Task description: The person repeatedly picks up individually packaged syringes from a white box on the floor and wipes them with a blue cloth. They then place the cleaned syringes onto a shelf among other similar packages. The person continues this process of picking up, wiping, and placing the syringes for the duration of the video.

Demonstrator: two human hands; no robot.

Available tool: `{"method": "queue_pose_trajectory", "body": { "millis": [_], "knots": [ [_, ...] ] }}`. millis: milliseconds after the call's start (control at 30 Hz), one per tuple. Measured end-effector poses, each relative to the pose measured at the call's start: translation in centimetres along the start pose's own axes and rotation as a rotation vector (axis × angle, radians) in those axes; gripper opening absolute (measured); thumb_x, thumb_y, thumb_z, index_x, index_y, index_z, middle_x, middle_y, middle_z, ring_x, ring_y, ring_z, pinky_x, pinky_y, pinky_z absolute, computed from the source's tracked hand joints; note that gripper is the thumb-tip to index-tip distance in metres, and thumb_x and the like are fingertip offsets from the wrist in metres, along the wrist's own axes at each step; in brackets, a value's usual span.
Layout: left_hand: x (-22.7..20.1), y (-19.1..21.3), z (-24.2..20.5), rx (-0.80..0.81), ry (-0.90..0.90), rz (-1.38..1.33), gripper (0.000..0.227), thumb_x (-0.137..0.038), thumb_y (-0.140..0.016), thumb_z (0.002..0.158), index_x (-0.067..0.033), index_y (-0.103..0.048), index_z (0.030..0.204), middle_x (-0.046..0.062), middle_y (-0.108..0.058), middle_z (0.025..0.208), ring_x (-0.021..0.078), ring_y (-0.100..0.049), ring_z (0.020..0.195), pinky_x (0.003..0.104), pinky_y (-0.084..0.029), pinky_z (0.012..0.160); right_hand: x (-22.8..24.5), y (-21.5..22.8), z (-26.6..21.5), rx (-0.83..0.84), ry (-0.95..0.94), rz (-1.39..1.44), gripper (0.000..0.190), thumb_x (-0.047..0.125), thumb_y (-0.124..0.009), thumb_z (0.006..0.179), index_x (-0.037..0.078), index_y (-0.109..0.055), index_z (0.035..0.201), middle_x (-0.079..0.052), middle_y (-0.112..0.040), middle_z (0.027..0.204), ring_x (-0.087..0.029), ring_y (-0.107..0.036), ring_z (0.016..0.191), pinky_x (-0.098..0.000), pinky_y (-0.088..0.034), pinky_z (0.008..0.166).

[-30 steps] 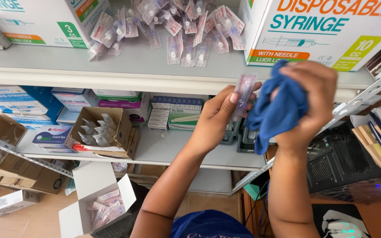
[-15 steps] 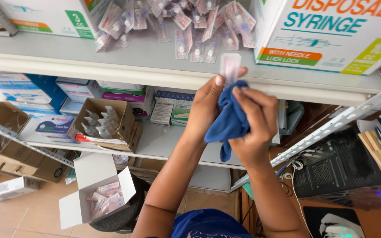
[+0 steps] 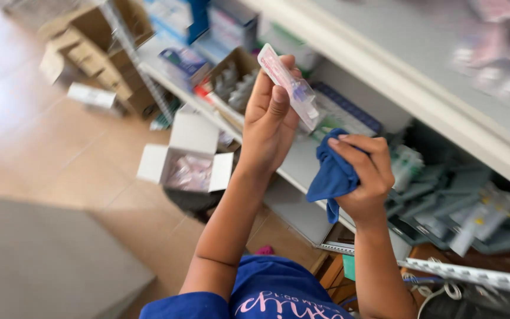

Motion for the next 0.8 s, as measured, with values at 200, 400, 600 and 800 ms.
{"method": "queue_pose_trajectory", "body": {
  "millis": [200,400,600,800],
  "knots": [
    [-10.2,18.7,-3.8,-0.46,-0.008,0.828,0.039,-0.034,-0.066,0.105,-0.0107,-0.064,0.137,0.002,-0.068,0.118,0.0101,-0.064,0.101,0.026,-0.056,0.086,-0.7,-15.0,-3.7,0.193,-0.28,0.374,0.02,0.017,-0.079,0.095,0.003,-0.077,0.108,-0.014,-0.069,0.107,-0.035,-0.069,0.1,-0.0453,-0.054,0.093],
    [-14.7,43.9,-16.3,-1.066,0.219,1.008,0.049,-0.034,-0.073,0.099,-0.0026,-0.063,0.134,0.015,-0.072,0.115,0.0176,-0.069,0.089,0.029,-0.058,0.075,-3.7,-33.5,-16.4,0.418,-0.952,0.687,0.021,0.01,-0.068,0.098,0.003,-0.07,0.118,-0.015,-0.071,0.112,-0.017,-0.057,0.11,-0.04,-0.048,0.098],
    [-10.0,59.9,-27.3,-1.305,0.454,0.925,0.042,-0.027,-0.073,0.096,-0.002,-0.066,0.129,0.019,-0.073,0.1,0.028,-0.076,0.077,0.033,-0.062,0.059,-9.1,-47.6,-34.8,0.961,-1.117,0.315,0.028,0.016,-0.078,0.084,0.021,-0.077,0.112,-0.01,-0.071,0.111,-0.034,-0.067,0.11,-0.0461,-0.052,0.094],
    [-3.0,70.2,-31.0,-1.413,0.739,1.005,0.039,-0.028,-0.079,0.087,-0.0114,-0.072,0.122,0.014,-0.079,0.096,0.0217,-0.078,0.068,0.031,-0.064,0.055,-12.5,-53.7,-43.6,1.089,-1.288,0.153,0.025,0.026,-0.079,0.086,0.028,-0.077,0.11,-0.001,-0.073,0.109,-0.027,-0.068,0.109,-0.0408,-0.053,0.094]
  ]
}}
Point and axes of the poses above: each hand's wrist, its own z-axis towards the middle knuckle, its own y-axis out of the back of the hand, x = y × z, the point moved 7 cm from there along z, towards the middle knuckle
